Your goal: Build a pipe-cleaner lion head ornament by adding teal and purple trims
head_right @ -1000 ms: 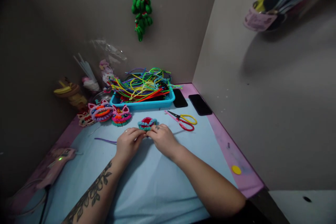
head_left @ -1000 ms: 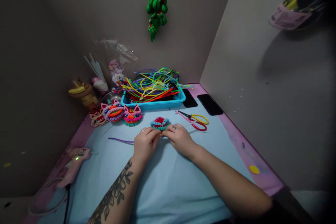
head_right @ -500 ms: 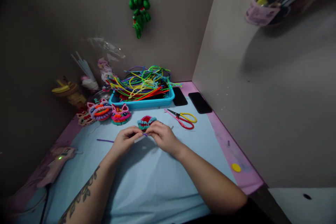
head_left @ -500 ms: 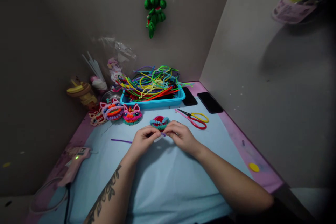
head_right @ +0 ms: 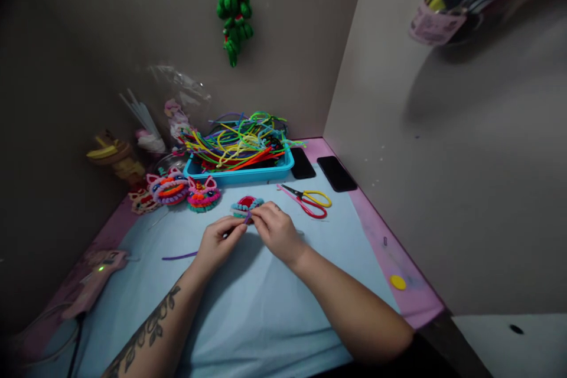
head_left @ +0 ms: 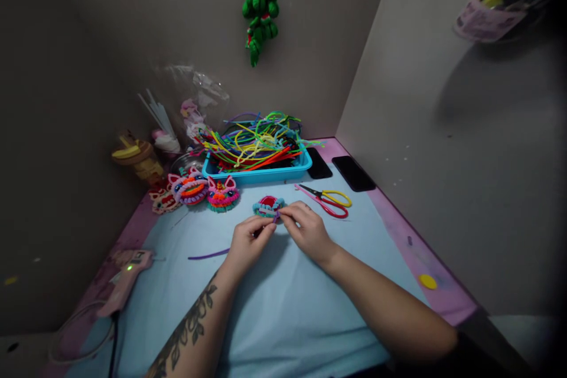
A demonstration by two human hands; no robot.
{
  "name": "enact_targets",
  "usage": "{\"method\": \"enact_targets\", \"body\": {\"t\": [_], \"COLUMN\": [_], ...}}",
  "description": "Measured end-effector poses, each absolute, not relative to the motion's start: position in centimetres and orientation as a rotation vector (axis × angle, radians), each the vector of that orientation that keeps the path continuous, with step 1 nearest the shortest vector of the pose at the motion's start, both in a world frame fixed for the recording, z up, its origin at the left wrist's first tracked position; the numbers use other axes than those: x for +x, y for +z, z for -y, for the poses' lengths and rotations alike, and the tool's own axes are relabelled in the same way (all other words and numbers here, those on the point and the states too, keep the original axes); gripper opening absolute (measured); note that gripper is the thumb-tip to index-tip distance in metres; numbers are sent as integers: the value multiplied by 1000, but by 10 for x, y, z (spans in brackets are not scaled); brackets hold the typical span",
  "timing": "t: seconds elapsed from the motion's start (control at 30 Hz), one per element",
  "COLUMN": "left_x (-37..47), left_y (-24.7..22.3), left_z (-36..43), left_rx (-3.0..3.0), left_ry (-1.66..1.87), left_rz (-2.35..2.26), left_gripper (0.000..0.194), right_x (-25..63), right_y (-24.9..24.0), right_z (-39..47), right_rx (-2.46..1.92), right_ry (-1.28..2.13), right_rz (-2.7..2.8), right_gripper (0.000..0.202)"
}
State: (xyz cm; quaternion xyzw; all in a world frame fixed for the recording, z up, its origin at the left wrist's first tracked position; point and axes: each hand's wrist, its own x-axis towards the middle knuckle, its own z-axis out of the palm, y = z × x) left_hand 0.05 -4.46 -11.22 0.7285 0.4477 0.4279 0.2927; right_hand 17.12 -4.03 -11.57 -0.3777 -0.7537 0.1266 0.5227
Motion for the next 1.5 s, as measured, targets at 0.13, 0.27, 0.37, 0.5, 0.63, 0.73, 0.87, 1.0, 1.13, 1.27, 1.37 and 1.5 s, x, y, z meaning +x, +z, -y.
{"method": "enact_targets", "body": {"t": [0.13, 0.27, 0.37, 0.5, 0.63, 0.73, 0.87, 1.0, 1.13, 1.27, 1.37, 1.5], "left_x": [0, -1, -2, -3, -4, -5, -9, -11, -10, -8, -6, -3], "left_y": [-112, -114, -117, -119, -116, -115, -115, -114, -110, -109, -112, -114], "left_z": [48, 50, 51, 50, 47, 44, 39, 35, 35, 37, 38, 40], "left_rx": [2037, 2212, 2338, 2416, 2428, 2385, 2265, 2110, 1979, 1901, 1866, 1871], "left_ry": [1171, 1186, 1138, 1094, 1149, 1163, 1091, 1045, 1055, 1059, 1040, 1022], "left_rz": [-1252, -1308, -1336, -1386, -1396, -1385, -1331, -1239, -1184, -1151, -1145, -1179], "left_gripper": [16, 14, 14, 14, 16, 17, 16, 15, 16, 18, 19, 18], "right_x": [172, 173, 173, 174, 176, 177, 180, 183, 183, 180, 177, 174], "right_y": [-117, -121, -125, -125, -123, -122, -122, -123, -122, -120, -118, -118], "right_z": [39, 40, 40, 39, 36, 34, 33, 34, 35, 37, 37, 37], "right_rx": [-923, -959, -1006, -1043, -1013, -941, -857, -820, -814, -789, -829, -896], "right_ry": [256, 208, 141, 36, -12, -48, 4, 98, 154, 283, 332, 295], "right_rz": [1844, 1902, 1967, 2070, 2183, 2214, 2193, 2151, 2044, 1945, 1879, 1859], "right_gripper": [17, 19, 20, 21, 22, 24, 28, 29, 28, 22, 18, 16]}}
